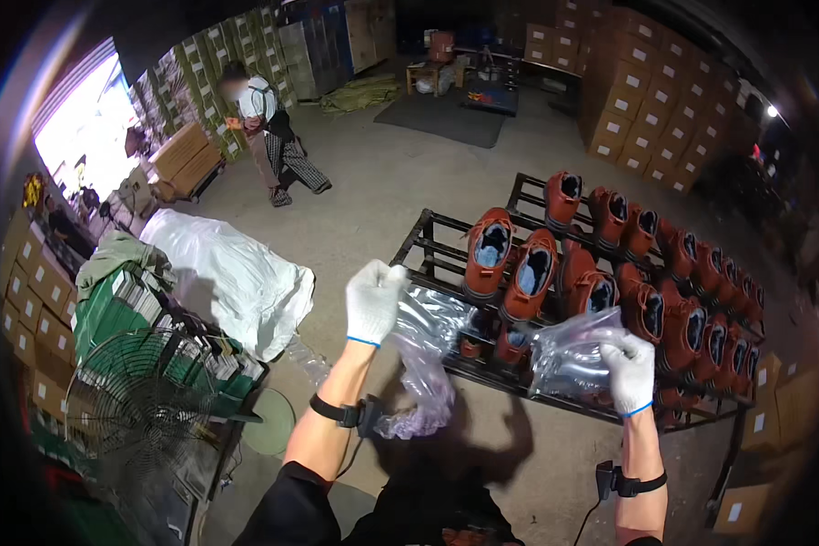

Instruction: The recorder is inspecting and cleaning brown boots on a mobile rack in a factory setting.

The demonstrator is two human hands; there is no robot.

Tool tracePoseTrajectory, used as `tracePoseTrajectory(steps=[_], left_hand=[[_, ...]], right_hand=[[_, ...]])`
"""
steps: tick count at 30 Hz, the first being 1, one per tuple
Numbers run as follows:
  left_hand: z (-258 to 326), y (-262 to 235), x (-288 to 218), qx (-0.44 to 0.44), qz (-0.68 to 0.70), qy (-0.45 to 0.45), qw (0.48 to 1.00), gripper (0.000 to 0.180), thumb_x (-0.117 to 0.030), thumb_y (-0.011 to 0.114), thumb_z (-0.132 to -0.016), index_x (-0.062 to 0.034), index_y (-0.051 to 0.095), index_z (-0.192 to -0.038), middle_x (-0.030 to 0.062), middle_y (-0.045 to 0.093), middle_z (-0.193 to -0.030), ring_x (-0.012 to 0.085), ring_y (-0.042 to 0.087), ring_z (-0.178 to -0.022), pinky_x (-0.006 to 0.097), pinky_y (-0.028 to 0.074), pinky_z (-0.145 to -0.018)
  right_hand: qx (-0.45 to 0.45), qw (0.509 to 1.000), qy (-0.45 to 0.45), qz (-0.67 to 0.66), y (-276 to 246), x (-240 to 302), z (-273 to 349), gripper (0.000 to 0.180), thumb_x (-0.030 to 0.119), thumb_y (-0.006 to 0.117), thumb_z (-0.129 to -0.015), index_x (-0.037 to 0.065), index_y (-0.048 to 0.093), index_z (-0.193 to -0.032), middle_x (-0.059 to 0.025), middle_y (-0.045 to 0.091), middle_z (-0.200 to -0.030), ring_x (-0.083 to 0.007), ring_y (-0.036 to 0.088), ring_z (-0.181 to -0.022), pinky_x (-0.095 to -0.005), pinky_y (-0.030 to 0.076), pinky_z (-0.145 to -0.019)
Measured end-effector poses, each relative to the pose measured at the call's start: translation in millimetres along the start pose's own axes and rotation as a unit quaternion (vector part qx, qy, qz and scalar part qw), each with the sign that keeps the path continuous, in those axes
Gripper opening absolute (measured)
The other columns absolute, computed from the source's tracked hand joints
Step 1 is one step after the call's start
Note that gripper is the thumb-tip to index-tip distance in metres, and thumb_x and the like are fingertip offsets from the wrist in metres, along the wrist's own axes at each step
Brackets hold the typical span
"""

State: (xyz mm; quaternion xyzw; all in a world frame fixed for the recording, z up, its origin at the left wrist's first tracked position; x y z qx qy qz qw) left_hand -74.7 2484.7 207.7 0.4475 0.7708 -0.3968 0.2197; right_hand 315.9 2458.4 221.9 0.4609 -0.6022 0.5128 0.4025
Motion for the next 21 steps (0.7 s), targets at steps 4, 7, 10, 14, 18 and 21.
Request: tracePoseTrajectory(steps=[4,7,10,14,18,21], left_hand=[[-44,74,29,0.138,-0.155,-0.054,0.977,0.03,-0.029,0.068,-0.097,-0.005,0.07,-0.116,0.023,0.076,-0.095,0.0401,0.076,-0.085,0.05,0.061,-0.077],[-68,155,68,0.233,-0.177,-0.049,0.955,0.03,-0.039,0.07,-0.096,-0.0099,0.075,-0.104,0.0212,0.076,-0.092,0.0434,0.074,-0.085,0.054,0.059,-0.073],[-64,183,61,0.164,-0.092,0.009,0.982,0.025,-0.037,0.07,-0.096,-0.015,0.074,-0.109,0.0164,0.075,-0.086,0.0412,0.074,-0.08,0.052,0.057,-0.067],[-56,164,117,0.27,-0.177,-0.116,0.939,0.035,-0.039,0.056,-0.103,-0.0127,0.071,-0.121,0.0196,0.077,-0.094,0.0428,0.075,-0.089,0.055,0.058,-0.076],[-49,164,115,0.246,-0.146,-0.123,0.95,0.035,-0.041,0.053,-0.105,-0.0144,0.075,-0.109,0.0166,0.078,-0.095,0.0407,0.075,-0.089,0.053,0.059,-0.077],[-53,175,95,0.234,-0.132,-0.073,0.961,0.019,-0.034,0.065,-0.101,-0.0177,0.075,-0.103,0.0156,0.075,-0.084,0.0414,0.074,-0.083,0.052,0.058,-0.072]], right_hand=[[-0.001,0.994,-0.101,-0.027,41,36,-112,0.027,0.001,0.063,-0.081,-0.007,0.08,-0.101,-0.0109,0.073,-0.097,-0.0189,0.067,-0.096,-0.0312,0.051,-0.087],[0.058,0.937,-0.238,0.25,122,64,-172,0.02,0.011,0.066,-0.083,0.005,0.084,-0.091,-0.0151,0.075,-0.092,-0.0261,0.072,-0.088,-0.037,0.057,-0.082],[0.053,0.779,-0.197,0.593,195,-41,-240,0.017,0.02,0.064,-0.088,0.012,0.08,-0.087,-0.0161,0.077,-0.094,-0.0364,0.076,-0.088,-0.0478,0.062,-0.076],[0.039,0.824,-0.186,0.534,251,-53,-246,0.02,0.017,0.065,-0.088,0.008,0.076,-0.103,-0.0198,0.073,-0.104,-0.0359,0.074,-0.094,-0.0473,0.06,-0.073],[0.171,0.778,-0.183,0.576,250,-23,-197,0.024,0.016,0.067,-0.088,0.006,0.081,-0.104,-0.0168,0.077,-0.107,-0.033,0.074,-0.105,-0.0443,0.062,-0.084],[0.26,0.733,-0.041,0.627,246,-65,-241,0.032,0.021,0.069,-0.085,0.005,0.083,-0.11,-0.0194,0.08,-0.11,-0.0334,0.077,-0.104,-0.0466,0.062,-0.084]])
Point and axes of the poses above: each hand's wrist, its own z-axis away from the middle knuckle, its own y-axis out of the palm, x = y × z, the point moved 9 cm from there along -z, towards the middle knuckle
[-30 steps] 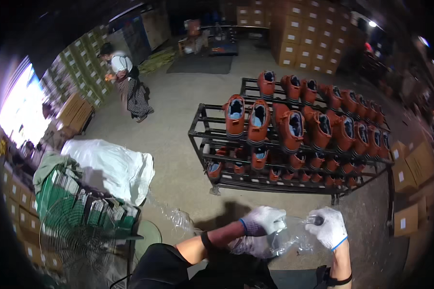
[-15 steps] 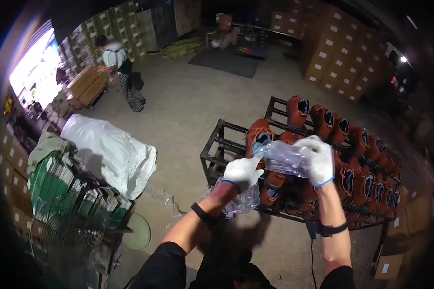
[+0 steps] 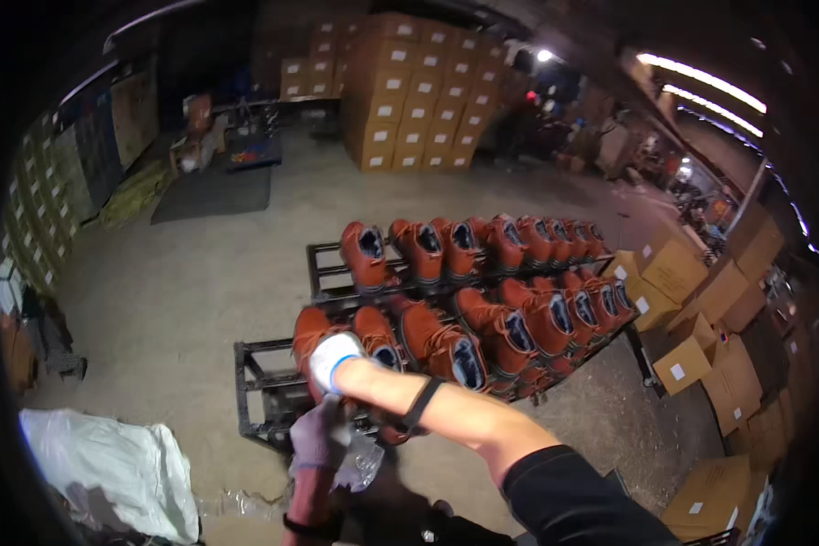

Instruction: The recorder is inspecting and cleaning brown boots on a mobile rack in a factory setting.

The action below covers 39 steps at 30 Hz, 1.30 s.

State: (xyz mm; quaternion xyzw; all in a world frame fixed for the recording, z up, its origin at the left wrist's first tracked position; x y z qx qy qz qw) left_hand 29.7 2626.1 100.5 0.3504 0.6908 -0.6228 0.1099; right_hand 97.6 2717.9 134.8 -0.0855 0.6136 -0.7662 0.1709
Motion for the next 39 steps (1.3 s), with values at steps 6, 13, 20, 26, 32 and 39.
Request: tracePoseTrajectory(steps=[6,13,20,26,32,39], left_hand=[[22,-61,-26,-0.002,0.136,-0.166,0.977,0.054,-0.023,0.067,-0.1,-0.0058,0.05,-0.149,0.0209,0.074,-0.118,0.0333,0.076,-0.094,0.043,0.059,-0.083],[128,67,-48,0.174,0.416,-0.039,0.892,0.024,-0.012,0.066,-0.104,-0.0006,0.07,-0.125,0.0047,0.073,-0.11,0.0165,0.069,-0.094,0.036,0.059,-0.087],[93,-63,-124,-0.134,-0.05,0.085,0.986,0.013,-0.015,0.079,-0.087,-0.0051,0.071,-0.093,0.0139,0.072,-0.081,0.0343,0.071,-0.073,0.045,0.057,-0.07],[53,21,-114,0.022,-0.004,0.068,0.997,0.027,-0.033,0.065,-0.1,-0.0164,0.074,-0.12,0.0146,0.076,-0.085,0.0357,0.076,-0.077,0.047,0.059,-0.067],[43,21,-110,-0.053,0.007,0.042,0.998,0.017,-0.023,0.065,-0.096,-0.0073,0.069,-0.102,0.0147,0.073,-0.074,0.0361,0.074,-0.068,0.05,0.058,-0.059],[36,50,-112,-0.029,0.089,0.035,0.995,0.018,-0.022,0.066,-0.097,-0.0073,0.072,-0.107,0.0188,0.075,-0.084,0.0426,0.074,-0.08,0.053,0.058,-0.071]], right_hand=[[-0.25,0.927,-0.109,-0.258,-68,-2,132,0.043,0.023,0.069,-0.092,0.003,0.07,-0.13,-0.0185,0.076,-0.124,-0.0336,0.072,-0.122,-0.0434,0.057,-0.099],[-0.292,0.835,-0.067,-0.462,-82,-70,293,0.031,0.016,0.071,-0.087,0.006,0.076,-0.116,-0.0172,0.074,-0.109,-0.038,0.073,-0.098,-0.0452,0.061,-0.084],[-0.258,0.911,-0.015,-0.322,-32,-191,365,0.023,0.02,0.068,-0.099,0.001,0.08,-0.106,-0.0096,0.08,-0.091,-0.0201,0.079,-0.085,-0.0363,0.062,-0.077],[-0.298,0.874,-0.083,-0.374,-93,-113,242,0.02,0.012,0.066,-0.084,0.007,0.084,-0.09,-0.0113,0.073,-0.088,-0.0286,0.071,-0.088,-0.0399,0.056,-0.077],[-0.224,0.97,0.077,-0.055,-49,-48,139,0.019,0.013,0.068,-0.085,0.011,0.077,-0.102,-0.016,0.07,-0.11,-0.0377,0.068,-0.107,-0.0489,0.058,-0.088],[-0.029,0.995,0.085,0.054,44,-113,106,0.018,0.008,0.065,-0.085,0.004,0.079,-0.095,-0.0248,0.076,-0.115,-0.0425,0.07,-0.115,-0.0495,0.056,-0.1]])
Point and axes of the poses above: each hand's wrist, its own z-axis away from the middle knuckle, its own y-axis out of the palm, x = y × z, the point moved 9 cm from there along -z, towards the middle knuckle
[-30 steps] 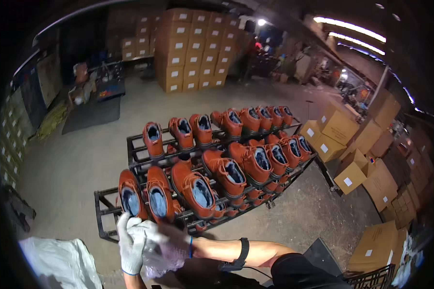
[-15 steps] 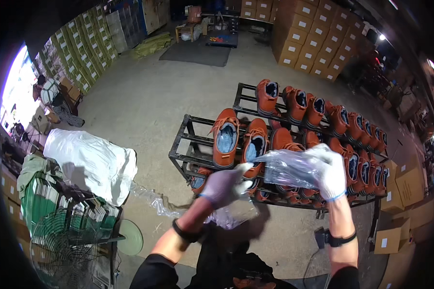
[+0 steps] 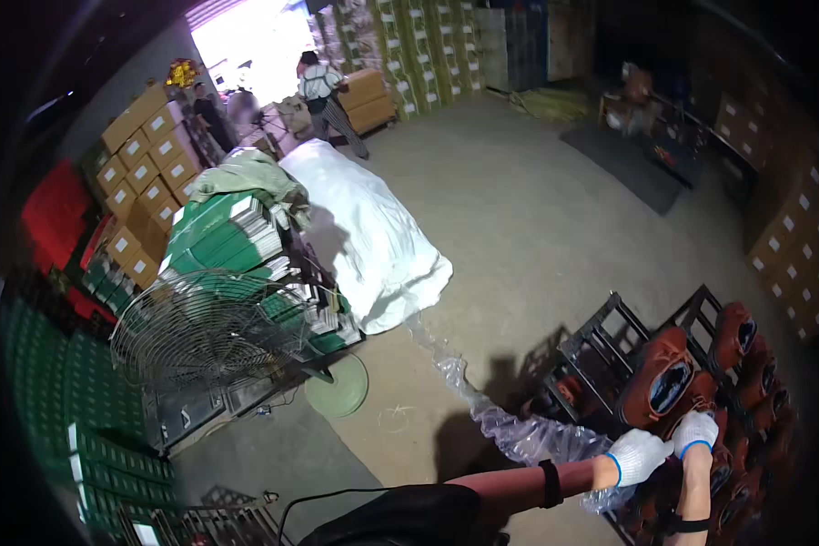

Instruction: The recorder is inspecting and cleaning brown boots on a mobile rack in a factory setting.

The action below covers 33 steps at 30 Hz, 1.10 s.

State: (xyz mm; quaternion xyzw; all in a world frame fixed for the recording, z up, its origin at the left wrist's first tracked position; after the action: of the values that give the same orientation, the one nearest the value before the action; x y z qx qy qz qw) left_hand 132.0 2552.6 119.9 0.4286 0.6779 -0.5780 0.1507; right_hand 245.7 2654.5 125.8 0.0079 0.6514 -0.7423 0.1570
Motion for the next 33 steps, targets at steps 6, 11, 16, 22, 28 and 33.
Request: tracePoseTrajectory(steps=[6,11,16,22,28,33], left_hand=[[20,-18,3,-0.045,0.138,-0.075,0.987,0.076,-0.028,0.078,-0.09,-0.0027,0.041,-0.151,0.0247,0.076,-0.099,0.0443,0.076,-0.091,0.05,0.06,-0.081],[73,64,-64,0.205,0.239,0.064,0.947,0.055,-0.027,0.073,-0.093,-0.0029,0.056,-0.139,0.0172,0.072,-0.112,0.0316,0.072,-0.103,0.041,0.056,-0.089],[107,53,-124,0.094,0.147,0.207,0.963,0.011,-0.013,0.06,-0.099,-0.007,0.067,-0.093,0.0099,0.065,-0.092,0.029,0.065,-0.073,0.041,0.055,-0.07],[51,48,-36,-0.006,0.155,0.216,0.964,0.039,-0.018,0.063,-0.106,-0.0119,0.065,-0.144,0.0181,0.076,-0.101,0.0319,0.076,-0.085,0.04,0.06,-0.075],[-6,138,-147,0.097,-0.045,0.081,0.991,0.038,-0.037,0.063,-0.103,-0.0109,0.064,-0.131,0.0158,0.075,-0.08,0.0359,0.075,-0.071,0.05,0.059,-0.062],[3,99,-105,0.025,-0.084,0.056,0.995,0.024,-0.031,0.064,-0.101,-0.011,0.068,-0.113,0.0137,0.074,-0.076,0.0337,0.074,-0.067,0.047,0.058,-0.058]], right_hand=[[-0.213,0.878,-0.148,-0.402,-93,35,162,0.06,-0.005,0.063,-0.078,-0.002,0.061,-0.137,-0.0204,0.064,-0.13,-0.0371,0.065,-0.119,-0.0444,0.051,-0.107],[-0.24,0.86,-0.025,-0.45,-76,-60,239,0.028,-0.007,0.068,-0.074,-0.001,0.074,-0.1,-0.0167,0.07,-0.099,-0.0326,0.071,-0.095,-0.0383,0.057,-0.085],[0.079,0.952,-0.193,-0.224,-15,-82,286,0.024,0.023,0.074,-0.087,0.007,0.082,-0.103,-0.0172,0.078,-0.099,-0.0383,0.075,-0.086,-0.0467,0.061,-0.079],[-0.236,0.709,0.09,-0.659,-49,-235,277,0.025,0.006,0.065,-0.085,-0.004,0.081,-0.101,-0.0151,0.076,-0.09,-0.024,0.075,-0.083,-0.0364,0.06,-0.072],[-0.334,0.929,0.004,-0.157,-7,-160,122,0.017,0.01,0.07,-0.082,0.01,0.079,-0.096,-0.0167,0.071,-0.094,-0.0378,0.072,-0.093,-0.0464,0.059,-0.087],[-0.284,0.933,-0.024,-0.22,-62,-107,149,0.024,0.014,0.074,-0.079,0.01,0.077,-0.102,-0.0123,0.073,-0.096,-0.0339,0.072,-0.097,-0.0444,0.06,-0.086]])
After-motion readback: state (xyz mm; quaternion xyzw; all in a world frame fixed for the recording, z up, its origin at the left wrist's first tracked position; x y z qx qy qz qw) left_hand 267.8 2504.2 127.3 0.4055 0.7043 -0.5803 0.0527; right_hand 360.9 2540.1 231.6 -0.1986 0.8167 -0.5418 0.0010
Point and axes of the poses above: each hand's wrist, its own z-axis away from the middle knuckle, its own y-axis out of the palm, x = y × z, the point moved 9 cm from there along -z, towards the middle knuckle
